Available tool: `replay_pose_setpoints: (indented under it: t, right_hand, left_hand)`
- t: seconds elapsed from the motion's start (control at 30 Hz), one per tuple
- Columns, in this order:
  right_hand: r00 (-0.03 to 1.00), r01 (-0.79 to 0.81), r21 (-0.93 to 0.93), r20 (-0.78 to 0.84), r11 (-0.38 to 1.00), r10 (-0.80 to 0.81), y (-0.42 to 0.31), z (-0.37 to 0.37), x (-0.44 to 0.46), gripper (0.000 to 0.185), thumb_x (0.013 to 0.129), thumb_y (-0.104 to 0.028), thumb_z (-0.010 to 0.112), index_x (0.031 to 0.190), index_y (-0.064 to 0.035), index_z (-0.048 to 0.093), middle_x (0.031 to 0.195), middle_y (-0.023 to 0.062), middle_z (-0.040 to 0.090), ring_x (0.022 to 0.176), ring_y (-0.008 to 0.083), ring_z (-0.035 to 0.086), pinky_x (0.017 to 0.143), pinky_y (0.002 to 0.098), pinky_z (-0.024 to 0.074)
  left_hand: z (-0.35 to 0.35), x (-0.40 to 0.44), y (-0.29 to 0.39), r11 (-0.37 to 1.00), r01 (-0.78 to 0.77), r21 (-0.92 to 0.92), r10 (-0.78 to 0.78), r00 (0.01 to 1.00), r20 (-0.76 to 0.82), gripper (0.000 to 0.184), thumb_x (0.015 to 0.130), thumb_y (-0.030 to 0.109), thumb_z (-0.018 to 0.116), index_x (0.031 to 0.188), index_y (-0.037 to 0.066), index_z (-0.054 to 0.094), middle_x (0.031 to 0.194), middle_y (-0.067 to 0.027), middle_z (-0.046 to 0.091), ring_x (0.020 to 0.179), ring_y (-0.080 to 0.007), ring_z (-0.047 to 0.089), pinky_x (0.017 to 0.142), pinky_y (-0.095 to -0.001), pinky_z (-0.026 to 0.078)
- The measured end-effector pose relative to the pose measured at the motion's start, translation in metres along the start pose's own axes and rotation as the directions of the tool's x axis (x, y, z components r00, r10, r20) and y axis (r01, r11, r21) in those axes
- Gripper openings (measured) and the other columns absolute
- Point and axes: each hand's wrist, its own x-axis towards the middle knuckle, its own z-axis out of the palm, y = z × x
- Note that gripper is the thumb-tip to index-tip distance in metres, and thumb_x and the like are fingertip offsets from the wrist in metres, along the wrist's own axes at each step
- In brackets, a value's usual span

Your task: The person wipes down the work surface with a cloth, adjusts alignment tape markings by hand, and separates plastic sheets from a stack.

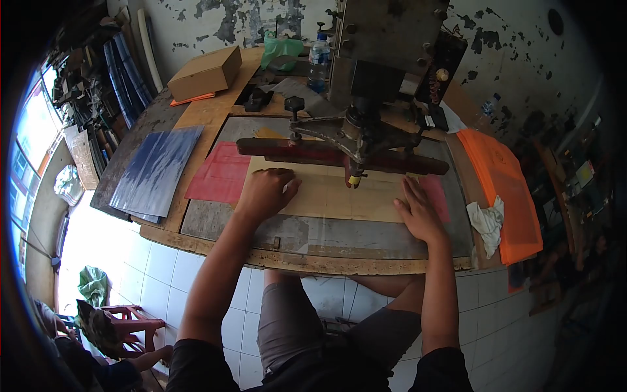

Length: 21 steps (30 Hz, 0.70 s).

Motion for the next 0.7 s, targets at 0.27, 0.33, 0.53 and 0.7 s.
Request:
replay_pose_setpoints:
  t: [0.27, 0.33, 0.53, 0.7]
  right_hand:
    - [0.972, 0.029, 0.029, -0.236, 0.999, -0.022, -0.009, -0.006, -0.006, 0.051, 0.106, -0.024, 0.068, 0.150, 0.0004, 0.059, 0.154, 0.0202, 0.059, 0.143, 0.0400, 0.056, 0.118, 0.0481, 0.0472]
    - [0.954, 0.082, 0.148, -0.299, 0.986, -0.035, -0.021, -0.018, -0.008, 0.036, 0.101, -0.015, 0.073, 0.134, -0.0015, 0.070, 0.135, 0.0169, 0.071, 0.126, 0.0392, 0.068, 0.105, 0.0480, 0.0567]
    - [0.955, 0.222, 0.238, -0.248, 0.945, -0.161, -0.034, -0.022, -0.008, 0.012, 0.093, -0.005, 0.078, 0.104, 0.0012, 0.078, 0.105, 0.0120, 0.075, 0.100, 0.0326, 0.072, 0.085, 0.0434, 0.0614]
    - [0.958, 0.210, 0.239, -0.243, 0.948, -0.151, -0.030, -0.017, -0.006, 0.014, 0.096, -0.005, 0.077, 0.108, 0.0023, 0.078, 0.113, 0.0131, 0.075, 0.103, 0.0326, 0.074, 0.087, 0.0404, 0.0614]
  left_hand:
    - [-0.005, -0.001, 0.003, 0.996, -0.075, 0.054, 0.079, 0.993, -0.086, 0.020, 0.097, 0.022, 0.074, 0.102, 0.005, 0.084, 0.101, -0.0123, 0.082, 0.090, -0.0334, 0.077, 0.083, -0.0457, 0.062]
    - [-0.007, -0.001, 0.008, 0.981, -0.193, -0.028, 0.187, 0.973, -0.137, 0.016, 0.094, 0.018, 0.075, 0.100, 0.006, 0.084, 0.099, -0.0112, 0.081, 0.090, -0.0323, 0.077, 0.083, -0.0448, 0.062]
    - [-0.006, -0.007, 0.015, 0.947, -0.275, -0.168, 0.285, 0.958, 0.037, 0.014, 0.090, 0.016, 0.075, 0.096, 0.006, 0.082, 0.100, -0.0095, 0.080, 0.089, -0.0317, 0.076, 0.083, -0.0442, 0.062]
    - [-0.007, -0.006, 0.015, 0.960, -0.253, -0.122, 0.262, 0.963, 0.065, 0.016, 0.091, 0.019, 0.075, 0.099, 0.007, 0.083, 0.108, -0.0090, 0.080, 0.094, -0.0320, 0.076, 0.088, -0.0449, 0.062]
